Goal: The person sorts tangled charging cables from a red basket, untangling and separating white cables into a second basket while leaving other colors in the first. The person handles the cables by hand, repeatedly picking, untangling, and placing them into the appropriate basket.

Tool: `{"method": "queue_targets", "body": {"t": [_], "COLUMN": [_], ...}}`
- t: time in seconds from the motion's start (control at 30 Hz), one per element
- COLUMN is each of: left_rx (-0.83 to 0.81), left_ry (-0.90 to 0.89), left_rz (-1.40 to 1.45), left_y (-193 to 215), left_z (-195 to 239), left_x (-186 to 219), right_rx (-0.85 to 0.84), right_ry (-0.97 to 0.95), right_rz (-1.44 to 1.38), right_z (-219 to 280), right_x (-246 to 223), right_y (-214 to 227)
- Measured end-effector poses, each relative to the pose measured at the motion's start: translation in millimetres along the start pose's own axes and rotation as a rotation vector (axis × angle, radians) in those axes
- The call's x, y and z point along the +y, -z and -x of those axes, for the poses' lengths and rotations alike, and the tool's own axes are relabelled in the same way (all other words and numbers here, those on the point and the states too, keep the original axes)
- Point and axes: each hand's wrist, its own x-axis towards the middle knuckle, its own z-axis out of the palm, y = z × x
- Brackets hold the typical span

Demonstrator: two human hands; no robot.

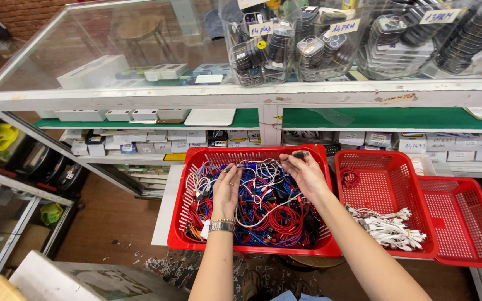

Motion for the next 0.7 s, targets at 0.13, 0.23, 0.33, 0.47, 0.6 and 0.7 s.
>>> {"method": "queue_targets", "body": {"t": [0.13, 0.23, 0.33, 0.47, 0.6, 0.7], "left_rx": [0.064, 0.117, 0.114, 0.107, -0.032, -0.144], "left_ry": [-0.095, -0.162, -0.186, 0.046, 0.086, -0.032], "left_rz": [0.109, 0.079, 0.043, -0.508, -0.917, -0.811], "left_y": [0, 1, 4, 13, 12, 4], "left_z": [-1, 0, 8, 29, 45, 38], "left_x": [2, 4, 4, 8, 21, 38], "right_rx": [0.090, 0.115, 0.127, 0.124, -0.074, -0.357], "right_ry": [0.005, -0.129, -0.239, -0.172, -0.081, -0.117], "right_rz": [0.082, -0.001, -0.158, -0.006, 0.575, 0.910], "right_z": [-6, -11, -16, -16, -14, -10], "right_x": [18, 29, 33, 17, -5, 12], "right_y": [-10, -5, -1, -10, -44, -84]}}
